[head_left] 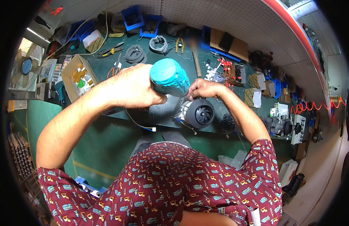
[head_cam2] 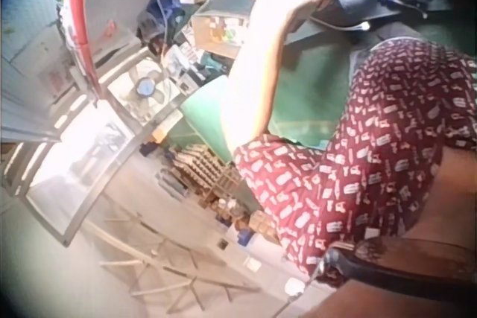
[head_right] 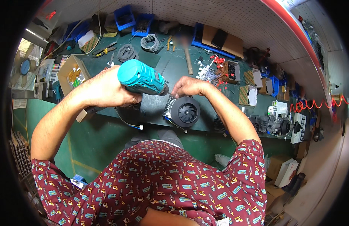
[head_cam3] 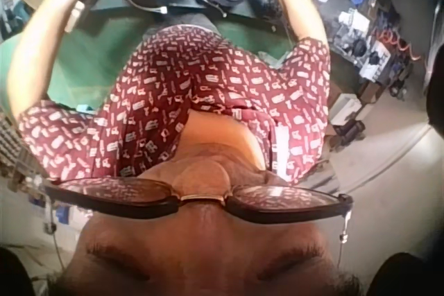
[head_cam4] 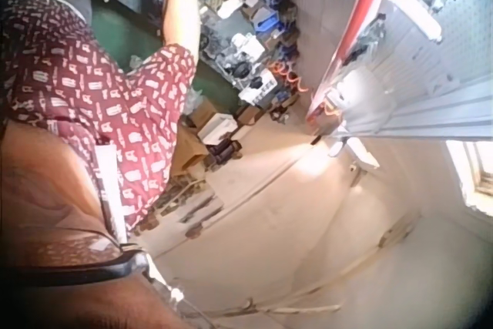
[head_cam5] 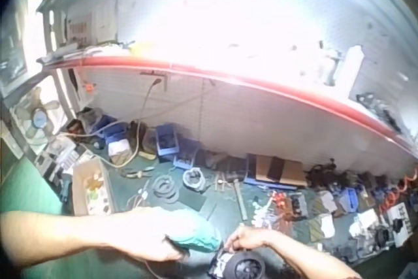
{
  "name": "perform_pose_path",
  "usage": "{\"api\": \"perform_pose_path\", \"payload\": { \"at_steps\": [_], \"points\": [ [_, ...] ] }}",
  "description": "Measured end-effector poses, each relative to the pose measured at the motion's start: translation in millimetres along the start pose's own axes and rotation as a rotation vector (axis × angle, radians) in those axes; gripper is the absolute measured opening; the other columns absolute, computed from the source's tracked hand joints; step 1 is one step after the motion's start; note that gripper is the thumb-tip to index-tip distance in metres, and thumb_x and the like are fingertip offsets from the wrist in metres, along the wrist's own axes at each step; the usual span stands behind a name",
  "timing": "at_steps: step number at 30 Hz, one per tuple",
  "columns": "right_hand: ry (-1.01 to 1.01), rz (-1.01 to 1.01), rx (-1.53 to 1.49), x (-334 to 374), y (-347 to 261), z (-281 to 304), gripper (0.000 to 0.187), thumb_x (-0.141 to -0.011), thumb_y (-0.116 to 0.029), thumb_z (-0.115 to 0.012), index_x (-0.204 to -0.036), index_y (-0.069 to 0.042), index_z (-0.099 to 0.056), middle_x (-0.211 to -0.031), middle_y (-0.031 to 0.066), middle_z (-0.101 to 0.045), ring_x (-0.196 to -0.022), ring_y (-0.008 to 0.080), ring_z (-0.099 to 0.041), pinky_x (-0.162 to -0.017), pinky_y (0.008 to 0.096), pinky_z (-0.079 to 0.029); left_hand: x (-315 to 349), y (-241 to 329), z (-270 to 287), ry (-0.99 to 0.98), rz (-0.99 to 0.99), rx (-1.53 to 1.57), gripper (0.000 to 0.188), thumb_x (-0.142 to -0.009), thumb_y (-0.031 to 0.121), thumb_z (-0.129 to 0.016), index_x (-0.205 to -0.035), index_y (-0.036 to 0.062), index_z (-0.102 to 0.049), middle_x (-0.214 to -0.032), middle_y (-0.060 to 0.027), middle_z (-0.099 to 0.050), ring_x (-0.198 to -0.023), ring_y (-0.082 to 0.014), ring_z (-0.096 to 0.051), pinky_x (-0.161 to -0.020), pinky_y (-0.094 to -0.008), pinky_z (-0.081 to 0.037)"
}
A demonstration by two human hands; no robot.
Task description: The person uses a cordless drill to fasten screws into a cylindrical motor housing, then switches to a pneumatic air gun to tighten the same fasteners. They handle multiple motor housings on a cluttered workbench, rotating each unit to access different screw locations.
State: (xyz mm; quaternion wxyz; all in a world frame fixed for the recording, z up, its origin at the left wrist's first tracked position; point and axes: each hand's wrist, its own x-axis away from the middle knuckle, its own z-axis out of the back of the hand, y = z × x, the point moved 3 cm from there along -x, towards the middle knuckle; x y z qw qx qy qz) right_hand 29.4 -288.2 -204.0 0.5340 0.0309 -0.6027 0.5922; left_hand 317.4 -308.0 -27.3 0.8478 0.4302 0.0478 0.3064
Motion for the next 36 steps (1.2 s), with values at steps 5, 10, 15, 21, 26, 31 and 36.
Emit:
{"api": "perform_pose_path", "payload": {
  "at_steps": [5, 10, 15, 21, 26, 31, 36],
  "points": [
    [0.065, 0.113, 0.041, 0, 5, -3, 0.024, -0.088, -0.010, -0.067, -0.107, -0.003, -0.078, -0.093, 0.0055, -0.078, -0.084, 0.0123, -0.069, -0.076, 0.0273, -0.055, -8, 22, 7, -0.121, 0.123, -0.184, 0.034, -0.078, 0.022, -0.076, -0.104, 0.0022, -0.069, -0.093, -0.0201, -0.072, -0.090, -0.0365, -0.072, -0.087, -0.0432, -0.058],
    [0.591, 0.267, 0.032, 12, 41, 0, 0.027, -0.089, -0.027, -0.070, -0.097, -0.003, -0.078, -0.085, 0.0089, -0.076, -0.077, 0.0166, -0.070, -0.073, 0.0334, -0.056, -31, 53, -2, -0.197, 0.025, -0.426, 0.026, -0.079, 0.021, -0.072, -0.088, -0.0036, -0.069, -0.085, -0.0257, -0.072, -0.087, -0.0394, -0.073, -0.085, -0.0474, -0.058],
    [0.843, 0.293, -0.111, 3, 70, -13, 0.027, -0.086, -0.028, -0.073, -0.094, -0.002, -0.077, -0.080, 0.0085, -0.074, -0.073, 0.0153, -0.068, -0.070, 0.0327, -0.055, -39, 71, -7, -0.250, 0.024, -0.508, 0.028, -0.080, 0.019, -0.072, -0.091, -0.0061, -0.073, -0.089, -0.0280, -0.073, -0.089, -0.0381, -0.075, -0.083, -0.0462, -0.061],
    [0.861, 0.260, -0.218, -9, 89, -35, 0.028, -0.082, -0.029, -0.076, -0.090, -0.002, -0.077, -0.074, 0.0079, -0.072, -0.068, 0.0137, -0.066, -0.065, 0.0317, -0.054, -46, 78, -13, -0.352, 0.107, -0.545, 0.027, -0.082, 0.018, -0.070, -0.096, -0.0043, -0.074, -0.093, -0.0263, -0.073, -0.089, -0.0377, -0.075, -0.083, -0.0456, -0.061],
    [0.829, 0.269, -0.258, -23, 99, -41, 0.030, -0.079, -0.029, -0.079, -0.087, -0.001, -0.076, -0.069, 0.0075, -0.070, -0.064, 0.0123, -0.064, -0.062, 0.0309, -0.053, -47, 69, -18, -0.329, 0.175, -0.517, 0.025, -0.083, 0.021, -0.070, -0.093, -0.0014, -0.071, -0.091, -0.0223, -0.074, -0.091, -0.0376, -0.074, -0.087, -0.0471, -0.060],
    [0.802, 0.357, -0.223, -21, 103, -49, 0.031, -0.076, -0.030, -0.081, -0.084, -0.001, -0.076, -0.066, 0.0074, -0.069, -0.061, 0.0111, -0.063, -0.059, 0.0304, -0.052, -46, 75, -23, -0.322, 0.217, -0.509, 0.028, -0.079, 0.021, -0.070, -0.094, -0.0036, -0.072, -0.093, -0.0246, -0.074, -0.094, -0.0382, -0.074, -0.087, -0.0461, -0.060],
    [0.811, 0.357, -0.177, -18, 107, -49, 0.033, -0.076, -0.032, -0.081, -0.084, -0.001, -0.076, -0.066, 0.0077, -0.069, -0.062, 0.0107, -0.063, -0.061, 0.0305, -0.053, -47, 89, -31, -0.349, 0.209, -0.563, 0.034, -0.079, 0.025, -0.072, -0.094, -0.0046, -0.074, -0.095, -0.0267, -0.073, -0.096, -0.0390, -0.074, -0.088, -0.0462, -0.059]
  ]
}}
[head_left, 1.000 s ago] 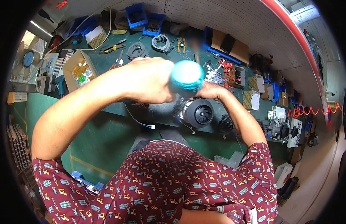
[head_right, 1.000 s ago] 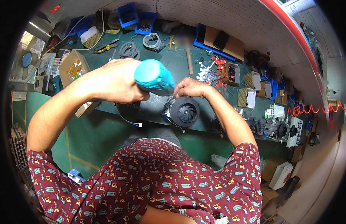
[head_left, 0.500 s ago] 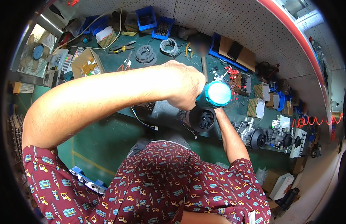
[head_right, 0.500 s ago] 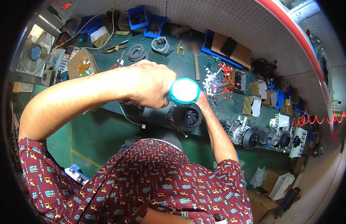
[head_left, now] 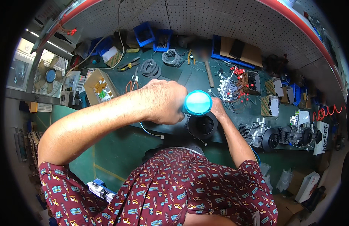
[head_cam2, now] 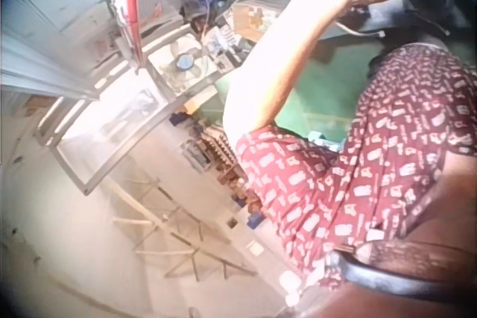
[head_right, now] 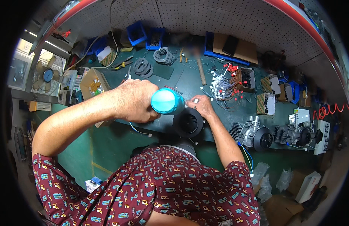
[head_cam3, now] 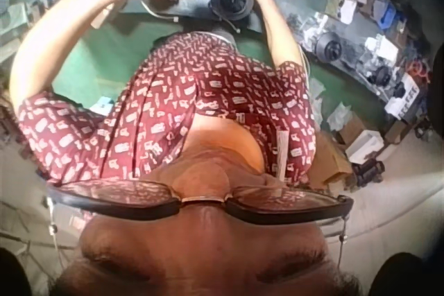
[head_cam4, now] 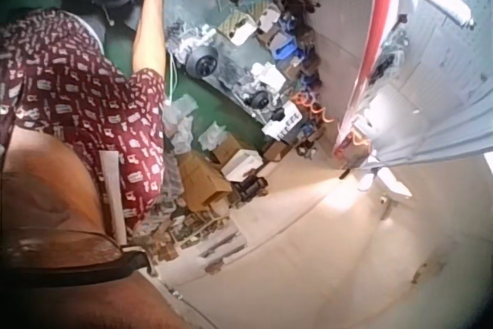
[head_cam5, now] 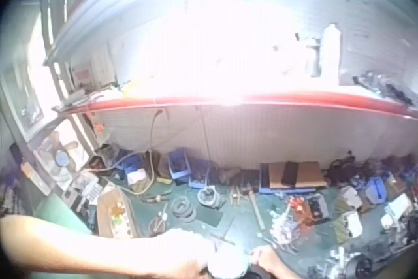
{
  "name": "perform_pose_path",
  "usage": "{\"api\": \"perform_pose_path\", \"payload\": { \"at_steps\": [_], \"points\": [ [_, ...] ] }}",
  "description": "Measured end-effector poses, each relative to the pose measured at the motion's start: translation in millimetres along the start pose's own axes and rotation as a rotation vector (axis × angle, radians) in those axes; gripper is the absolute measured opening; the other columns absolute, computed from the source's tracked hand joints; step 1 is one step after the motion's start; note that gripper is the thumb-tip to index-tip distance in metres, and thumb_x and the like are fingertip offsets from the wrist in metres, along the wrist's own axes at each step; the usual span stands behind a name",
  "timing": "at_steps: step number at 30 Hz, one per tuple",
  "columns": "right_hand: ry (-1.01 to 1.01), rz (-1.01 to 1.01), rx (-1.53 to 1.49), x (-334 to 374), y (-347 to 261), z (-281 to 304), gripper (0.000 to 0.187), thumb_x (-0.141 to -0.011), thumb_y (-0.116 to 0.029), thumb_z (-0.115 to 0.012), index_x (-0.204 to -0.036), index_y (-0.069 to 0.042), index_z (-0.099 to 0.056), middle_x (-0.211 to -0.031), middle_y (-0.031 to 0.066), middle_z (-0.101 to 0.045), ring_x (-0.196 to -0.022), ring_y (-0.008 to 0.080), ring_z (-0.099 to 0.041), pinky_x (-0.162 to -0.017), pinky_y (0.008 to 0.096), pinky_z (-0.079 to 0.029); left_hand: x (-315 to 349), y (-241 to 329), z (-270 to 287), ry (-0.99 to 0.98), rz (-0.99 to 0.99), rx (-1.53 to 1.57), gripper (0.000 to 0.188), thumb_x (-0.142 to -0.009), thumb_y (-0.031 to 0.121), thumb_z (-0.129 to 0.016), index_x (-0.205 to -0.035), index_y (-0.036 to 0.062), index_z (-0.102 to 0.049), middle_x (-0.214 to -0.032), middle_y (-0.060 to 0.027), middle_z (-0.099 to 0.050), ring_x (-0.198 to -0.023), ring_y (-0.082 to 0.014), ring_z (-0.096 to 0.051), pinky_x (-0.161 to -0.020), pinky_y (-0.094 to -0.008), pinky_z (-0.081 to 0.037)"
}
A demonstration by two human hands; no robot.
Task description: The person uses a cordless drill to fasten screws into a cylindrical motor housing, then switches to a pneumatic air gun to tighten the same fasteners. They handle multiple motor housings on a cluttered workbench, rotating each unit to access different screw locations.
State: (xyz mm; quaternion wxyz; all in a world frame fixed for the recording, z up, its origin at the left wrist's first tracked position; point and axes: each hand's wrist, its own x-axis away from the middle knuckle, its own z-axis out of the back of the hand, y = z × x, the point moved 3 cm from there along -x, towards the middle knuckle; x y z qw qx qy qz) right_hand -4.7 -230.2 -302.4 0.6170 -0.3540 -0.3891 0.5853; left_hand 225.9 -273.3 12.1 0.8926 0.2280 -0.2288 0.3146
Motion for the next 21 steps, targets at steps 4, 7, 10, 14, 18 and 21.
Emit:
{"api": "perform_pose_path", "payload": {
  "at_steps": [4, 7, 10, 14, 18, 21],
  "points": [
    [-0.059, -0.217, -0.045, 9, -29, 0, 0.036, -0.078, -0.035, -0.083, -0.085, -0.001, -0.077, -0.067, 0.0074, -0.070, -0.064, 0.0123, -0.064, -0.066, 0.0314, -0.054, 5, -8, 5, 0.083, -0.024, 0.079, 0.027, -0.085, 0.023, -0.077, -0.101, 0.0032, -0.070, -0.090, -0.0198, -0.074, -0.090, -0.0362, -0.073, -0.080, -0.0440, -0.058],
    [-0.052, -0.230, -0.070, 7, -31, 4, 0.035, -0.082, -0.034, -0.081, -0.092, 0.000, -0.078, -0.078, 0.0073, -0.074, -0.074, 0.0125, -0.067, -0.071, 0.0311, -0.054, 28, -16, 21, 0.134, -0.025, 0.420, 0.035, -0.084, 0.025, -0.076, -0.110, 0.0021, -0.071, -0.095, -0.0210, -0.074, -0.091, -0.0323, -0.073, -0.087, -0.0415, -0.057],
    [0.047, -0.303, -0.248, 5, -1, 15, 0.029, -0.094, -0.024, -0.068, -0.108, 0.000, -0.074, -0.097, 0.0087, -0.073, -0.086, 0.0127, -0.067, -0.071, 0.0292, -0.055, 47, -39, 19, 0.439, -0.360, 0.576, 0.045, -0.083, 0.013, -0.076, -0.127, 0.0085, -0.069, -0.114, -0.0134, -0.073, -0.104, -0.0238, -0.070, -0.094, -0.0365, -0.054],
    [0.173, -0.543, -0.522, 20, -11, 51, 0.025, -0.097, -0.002, -0.053, -0.118, 0.003, -0.064, -0.094, 0.0089, -0.067, -0.077, 0.0165, -0.066, -0.060, 0.0259, -0.057, 96, -65, 6, 0.527, -0.290, 0.825, 0.044, -0.085, 0.004, -0.078, -0.127, 0.0051, -0.069, -0.117, -0.0059, -0.073, -0.104, -0.0146, -0.066, -0.095, -0.0313, -0.053],
    [0.436, -0.394, -0.632, 32, -80, 73, 0.023, -0.096, 0.009, -0.058, -0.118, 0.009, -0.061, -0.108, 0.0206, -0.071, -0.095, 0.0282, -0.075, -0.077, 0.0328, -0.067, 132, -132, -52, 0.653, -0.245, 0.873, 0.041, -0.090, 0.015, -0.083, -0.126, 0.0033, -0.068, -0.111, -0.0045, -0.073, -0.098, -0.0130, -0.067, -0.089, -0.0319, -0.056],
    [0.552, -0.241, -0.729, 42, -167, 63, 0.031, -0.095, 0.004, -0.065, -0.125, 0.011, -0.059, -0.111, 0.0242, -0.071, -0.098, 0.0320, -0.076, -0.077, 0.0329, -0.067, 156, -172, -87, 0.663, -0.219, 0.950, 0.035, -0.089, 0.016, -0.084, -0.119, 0.0026, -0.072, -0.106, -0.0042, -0.074, -0.095, -0.0129, -0.067, -0.085, -0.0311, -0.056]
  ]
}}
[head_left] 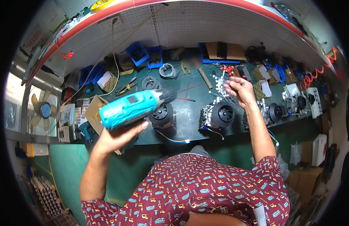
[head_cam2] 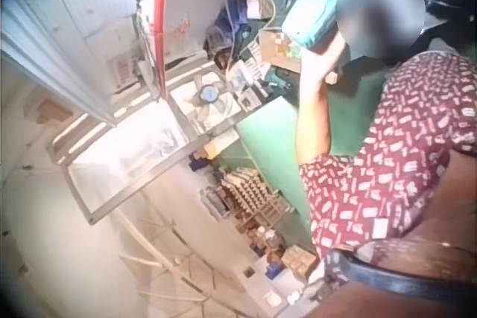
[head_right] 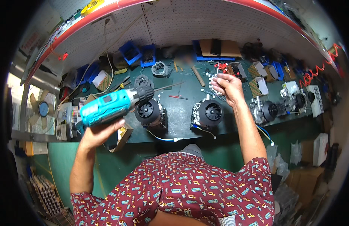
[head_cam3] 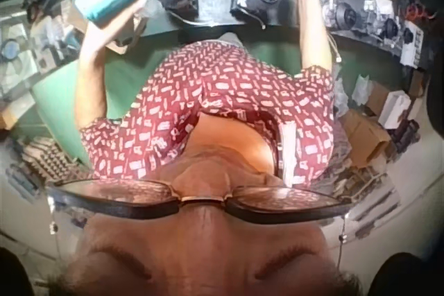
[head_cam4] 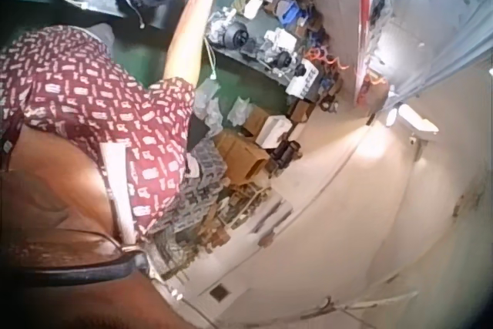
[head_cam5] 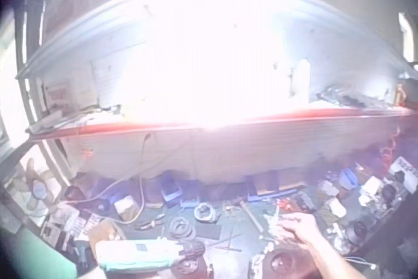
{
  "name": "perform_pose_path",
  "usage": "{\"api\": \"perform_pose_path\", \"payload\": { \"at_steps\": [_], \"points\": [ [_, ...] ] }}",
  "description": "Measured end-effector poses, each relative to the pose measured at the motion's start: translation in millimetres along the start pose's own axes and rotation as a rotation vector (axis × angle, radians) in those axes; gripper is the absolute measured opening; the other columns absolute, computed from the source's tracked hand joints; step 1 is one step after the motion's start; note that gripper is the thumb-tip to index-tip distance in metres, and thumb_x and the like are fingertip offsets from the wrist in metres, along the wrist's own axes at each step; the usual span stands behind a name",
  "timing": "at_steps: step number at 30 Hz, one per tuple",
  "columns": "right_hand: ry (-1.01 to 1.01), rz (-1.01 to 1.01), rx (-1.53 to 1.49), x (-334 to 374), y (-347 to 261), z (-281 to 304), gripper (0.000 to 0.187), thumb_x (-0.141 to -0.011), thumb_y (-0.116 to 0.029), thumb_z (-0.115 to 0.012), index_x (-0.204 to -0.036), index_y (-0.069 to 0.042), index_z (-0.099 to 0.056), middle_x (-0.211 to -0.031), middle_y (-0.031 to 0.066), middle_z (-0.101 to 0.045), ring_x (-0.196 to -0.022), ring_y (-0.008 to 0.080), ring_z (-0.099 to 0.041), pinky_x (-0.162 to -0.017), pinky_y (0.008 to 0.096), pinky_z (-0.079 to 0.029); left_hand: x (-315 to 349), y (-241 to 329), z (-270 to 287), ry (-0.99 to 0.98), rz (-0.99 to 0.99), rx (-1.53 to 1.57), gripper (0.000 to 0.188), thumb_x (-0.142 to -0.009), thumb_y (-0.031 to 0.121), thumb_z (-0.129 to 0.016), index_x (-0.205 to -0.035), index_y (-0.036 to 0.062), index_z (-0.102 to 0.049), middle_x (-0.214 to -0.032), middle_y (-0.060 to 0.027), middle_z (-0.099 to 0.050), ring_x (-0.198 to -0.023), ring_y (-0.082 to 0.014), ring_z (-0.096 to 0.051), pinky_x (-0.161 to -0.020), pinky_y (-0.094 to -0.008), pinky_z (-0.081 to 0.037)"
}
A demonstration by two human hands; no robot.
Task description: The person uses a cordless drill to fasten screws into a cylindrical motor housing, then switches to a pneumatic air gun to tighten the same fasteners. They handle multiple motor housings on a cluttered workbench, rotating each unit to access different screw locations.
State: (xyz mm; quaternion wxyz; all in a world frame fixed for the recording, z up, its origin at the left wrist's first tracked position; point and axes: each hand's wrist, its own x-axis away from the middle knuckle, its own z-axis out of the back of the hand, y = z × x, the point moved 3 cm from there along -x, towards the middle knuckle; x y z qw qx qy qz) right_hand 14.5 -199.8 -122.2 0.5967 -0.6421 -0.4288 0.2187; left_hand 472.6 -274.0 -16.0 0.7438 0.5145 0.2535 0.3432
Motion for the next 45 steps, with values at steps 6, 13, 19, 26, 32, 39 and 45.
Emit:
{"api": "perform_pose_path", "payload": {
  "at_steps": [6, 13, 19, 26, 32, 39, 45],
  "points": [
    [-0.017, -0.068, -0.321, 67, 24, -106, 0.021, -0.097, -0.007, -0.071, -0.112, 0.005, -0.064, -0.101, 0.0202, -0.073, -0.086, 0.0275, -0.077, -0.071, 0.0329, -0.068, 41, -49, 34, -0.005, 0.108, 0.255, 0.035, -0.089, 0.016, -0.084, -0.119, 0.0061, -0.069, -0.103, -0.0015, -0.070, -0.091, -0.0123, -0.064, -0.084, -0.0299, -0.054],
    [-0.031, -0.100, -0.572, 96, 70, -150, 0.021, -0.095, -0.010, -0.074, -0.109, 0.002, -0.063, -0.101, 0.0179, -0.074, -0.085, 0.0254, -0.077, -0.074, 0.0342, -0.067, 50, -73, 53, -0.065, 0.194, 0.287, 0.038, -0.089, 0.015, -0.083, -0.123, 0.0047, -0.069, -0.110, -0.0037, -0.071, -0.099, -0.0147, -0.065, -0.091, -0.0324, -0.055],
    [-0.019, -0.099, -0.633, 97, 81, -159, 0.020, -0.095, -0.009, -0.074, -0.109, 0.001, -0.064, -0.100, 0.0171, -0.074, -0.087, 0.0247, -0.076, -0.077, 0.0352, -0.066, 42, -79, 51, -0.071, 0.240, 0.278, 0.037, -0.089, 0.011, -0.083, -0.123, 0.0034, -0.070, -0.113, -0.0053, -0.072, -0.101, -0.0159, -0.066, -0.091, -0.0327, -0.055],
    [-0.001, -0.113, -0.711, 77, 86, -159, 0.018, -0.096, -0.011, -0.073, -0.108, 0.000, -0.065, -0.100, 0.0155, -0.075, -0.089, 0.0234, -0.075, -0.080, 0.0347, -0.065, 26, -67, 43, -0.070, 0.172, 0.217, 0.033, -0.090, 0.006, -0.080, -0.121, 0.0026, -0.071, -0.113, -0.0065, -0.073, -0.102, -0.0169, -0.068, -0.092, -0.0331, -0.055],
    [-0.054, -0.132, -0.719, 55, 88, -149, 0.018, -0.097, -0.012, -0.072, -0.108, 0.000, -0.065, -0.099, 0.0147, -0.075, -0.089, 0.0227, -0.075, -0.080, 0.0342, -0.065, 9, -58, 33, -0.069, 0.182, 0.183, 0.031, -0.089, 0.005, -0.080, -0.119, 0.0022, -0.071, -0.111, -0.0067, -0.074, -0.102, -0.0169, -0.069, -0.092, -0.0327, -0.055],
    [-0.092, -0.225, -0.646, 46, 89, -151, 0.013, -0.097, -0.009, -0.070, -0.104, 0.002, -0.066, -0.096, 0.0157, -0.074, -0.082, 0.0219, -0.075, -0.075, 0.0349, -0.066, 0, -47, 54, -0.135, -0.037, -0.169, 0.029, -0.087, 0.007, -0.084, -0.114, 0.0058, -0.073, -0.104, -0.0067, -0.076, -0.092, -0.0167, -0.071, -0.082, -0.0342, -0.058],
    [-0.040, -0.272, -0.617, 47, 121, -166, 0.014, -0.098, -0.009, -0.070, -0.104, 0.003, -0.066, -0.092, 0.0156, -0.073, -0.078, 0.0233, -0.075, -0.067, 0.0345, -0.066, -24, -17, 56, -0.162, -0.012, -0.299, 0.026, -0.087, 0.012, -0.084, -0.111, 0.0079, -0.075, -0.098, -0.0030, -0.075, -0.087, -0.0138, -0.070, -0.075, -0.0322, -0.057]
  ]
}}
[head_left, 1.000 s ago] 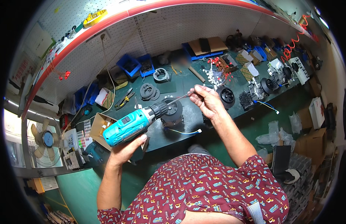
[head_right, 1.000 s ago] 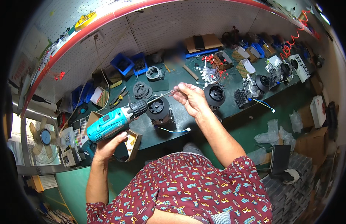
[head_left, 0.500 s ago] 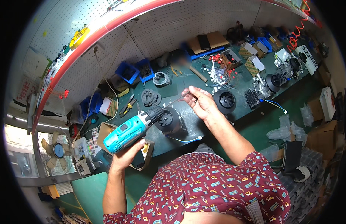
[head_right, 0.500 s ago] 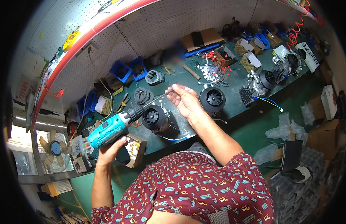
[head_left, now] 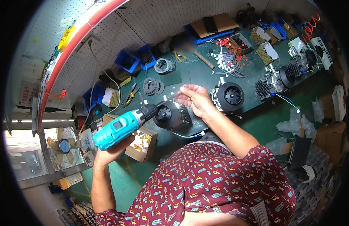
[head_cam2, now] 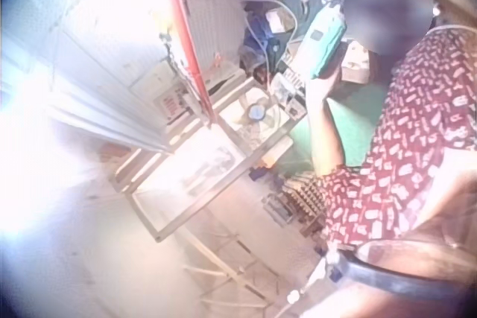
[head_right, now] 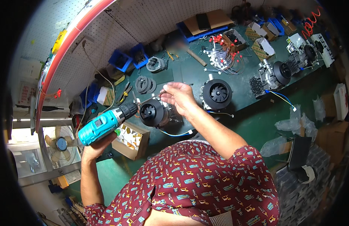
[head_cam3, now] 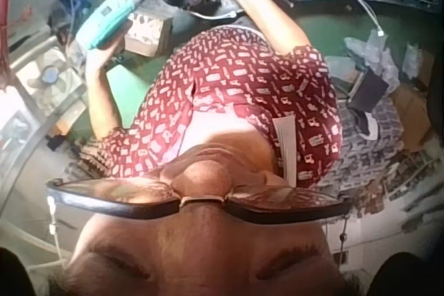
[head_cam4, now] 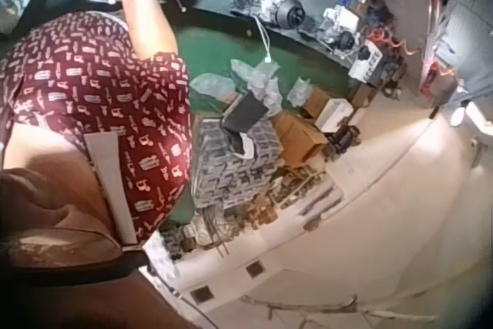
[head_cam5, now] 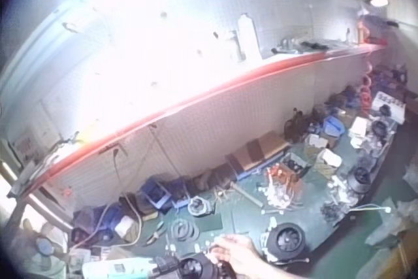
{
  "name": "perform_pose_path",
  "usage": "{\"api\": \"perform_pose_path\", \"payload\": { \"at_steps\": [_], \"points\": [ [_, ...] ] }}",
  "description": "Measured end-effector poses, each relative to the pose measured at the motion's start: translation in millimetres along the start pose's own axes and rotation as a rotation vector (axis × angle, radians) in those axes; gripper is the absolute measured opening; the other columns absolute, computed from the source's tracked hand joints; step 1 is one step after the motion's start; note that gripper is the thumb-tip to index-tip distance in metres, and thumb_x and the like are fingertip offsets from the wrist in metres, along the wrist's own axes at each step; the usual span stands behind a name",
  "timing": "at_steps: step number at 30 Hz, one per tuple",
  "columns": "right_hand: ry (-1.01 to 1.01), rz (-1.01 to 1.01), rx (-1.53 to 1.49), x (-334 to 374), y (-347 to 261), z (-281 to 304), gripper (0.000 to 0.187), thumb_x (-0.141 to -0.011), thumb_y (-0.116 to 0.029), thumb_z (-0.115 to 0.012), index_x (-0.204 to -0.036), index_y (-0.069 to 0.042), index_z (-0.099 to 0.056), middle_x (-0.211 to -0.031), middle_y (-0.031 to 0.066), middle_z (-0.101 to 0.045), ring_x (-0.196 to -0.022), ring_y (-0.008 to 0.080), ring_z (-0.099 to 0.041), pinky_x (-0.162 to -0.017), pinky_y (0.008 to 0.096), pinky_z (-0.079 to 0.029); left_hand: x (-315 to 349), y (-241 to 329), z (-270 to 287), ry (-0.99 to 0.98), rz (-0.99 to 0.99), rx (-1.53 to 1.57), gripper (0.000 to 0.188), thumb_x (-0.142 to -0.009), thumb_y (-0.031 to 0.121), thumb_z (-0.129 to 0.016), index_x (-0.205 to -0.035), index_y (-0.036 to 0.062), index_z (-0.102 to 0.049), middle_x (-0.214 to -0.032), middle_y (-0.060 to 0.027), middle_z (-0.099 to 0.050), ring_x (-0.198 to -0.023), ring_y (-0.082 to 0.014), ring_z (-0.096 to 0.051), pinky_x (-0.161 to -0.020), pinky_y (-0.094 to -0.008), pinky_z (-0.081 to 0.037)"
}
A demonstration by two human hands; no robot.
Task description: The person uses a cordless drill to fasten screws into a cylindrical motor housing, then switches to a pneumatic air gun to tighten the same fasteners. They handle multiple motor housings on a cluttered workbench, rotating each unit to access different screw locations.
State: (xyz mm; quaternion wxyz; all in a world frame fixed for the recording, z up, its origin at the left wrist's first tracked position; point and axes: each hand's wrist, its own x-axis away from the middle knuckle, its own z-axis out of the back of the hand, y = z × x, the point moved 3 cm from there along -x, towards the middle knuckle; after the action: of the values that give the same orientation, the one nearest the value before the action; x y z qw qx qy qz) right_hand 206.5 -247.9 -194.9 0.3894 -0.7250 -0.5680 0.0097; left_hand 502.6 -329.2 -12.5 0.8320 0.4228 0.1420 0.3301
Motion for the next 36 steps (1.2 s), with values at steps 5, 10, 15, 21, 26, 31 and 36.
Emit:
{"api": "perform_pose_path", "payload": {
  "at_steps": [5, 10, 15, 21, 26, 31, 36],
  "points": [
    [-0.054, -0.004, 0.386, -18, 25, 16, 0.020, -0.102, -0.019, -0.064, -0.108, 0.000, -0.068, -0.085, 0.0093, -0.071, -0.064, 0.0144, -0.068, -0.053, 0.0266, -0.057, -41, 28, -1, -0.147, 0.181, -0.065, 0.035, -0.087, 0.005, -0.081, -0.120, 0.0055, -0.072, -0.102, -0.0030, -0.075, -0.089, -0.0120, -0.069, -0.082, -0.0301, -0.057],
    [-0.238, -0.037, 0.623, -30, 41, 36, 0.032, -0.096, -0.010, -0.057, -0.123, -0.003, -0.072, -0.073, -0.0027, -0.061, -0.057, 0.0042, -0.050, -0.050, 0.0199, -0.040, -93, 64, -12, -0.397, 0.119, -0.134, 0.044, -0.082, 0.001, -0.077, -0.125, 0.0060, -0.072, -0.109, -0.0052, -0.076, -0.095, -0.0129, -0.068, -0.089, -0.0301, -0.055],
    [-0.300, -0.052, 0.651, -40, 58, 48, 0.044, -0.090, -0.003, -0.054, -0.129, -0.004, -0.072, -0.072, -0.0056, -0.057, -0.062, 0.0037, -0.047, -0.057, 0.0210, -0.039, -111, 63, -11, -0.417, 0.159, -0.271, 0.043, -0.081, 0.010, -0.080, -0.123, 0.0085, -0.072, -0.112, -0.0117, -0.074, -0.098, -0.0202, -0.069, -0.093, -0.0350, -0.054],
    [-0.345, 0.046, 0.753, -44, 59, 52, 0.043, -0.089, -0.005, -0.055, -0.128, -0.005, -0.073, -0.075, -0.0023, -0.063, -0.066, 0.0036, -0.052, -0.062, 0.0226, -0.044, -122, 61, -10, -0.419, 0.067, -0.369, 0.042, -0.081, 0.013, -0.081, -0.121, 0.0055, -0.070, -0.110, -0.0128, -0.074, -0.099, -0.0212, -0.068, -0.093, -0.0368, -0.054],
    [-0.379, 0.167, 0.825, -50, 62, 56, 0.043, -0.089, -0.007, -0.057, -0.128, -0.005, -0.073, -0.083, 0.0001, -0.069, -0.073, 0.0045, -0.055, -0.068, 0.0235, -0.047, -126, 66, -10, -0.417, 0.118, -0.308, 0.042, -0.081, 0.012, -0.080, -0.121, 0.0041, -0.070, -0.109, -0.0129, -0.074, -0.098, -0.0210, -0.068, -0.092, -0.0369, -0.054],
    [-0.402, 0.100, 0.836, -44, 55, 54, 0.045, -0.088, -0.006, -0.064, -0.132, -0.006, -0.070, -0.074, -0.0051, -0.060, -0.067, 0.0035, -0.051, -0.062, 0.0232, -0.044, -127, 67, -11, -0.430, 0.114, -0.355, 0.041, -0.081, 0.012, -0.080, -0.119, 0.0042, -0.070, -0.108, -0.0138, -0.074, -0.098, -0.0227, -0.069, -0.090, -0.0377, -0.055],
    [-0.358, 0.109, 0.883, -40, 59, 56, 0.058, -0.082, -0.006, -0.077, -0.139, -0.007, -0.065, -0.070, -0.0076, -0.051, -0.065, 0.0035, -0.047, -0.059, 0.0234, -0.042, -130, 82, -16, -0.484, 0.114, -0.502, 0.037, -0.080, 0.014, -0.080, -0.115, 0.0066, -0.071, -0.104, -0.0166, -0.074, -0.095, -0.0299, -0.072, -0.088, -0.0397, -0.057]
  ]
}}
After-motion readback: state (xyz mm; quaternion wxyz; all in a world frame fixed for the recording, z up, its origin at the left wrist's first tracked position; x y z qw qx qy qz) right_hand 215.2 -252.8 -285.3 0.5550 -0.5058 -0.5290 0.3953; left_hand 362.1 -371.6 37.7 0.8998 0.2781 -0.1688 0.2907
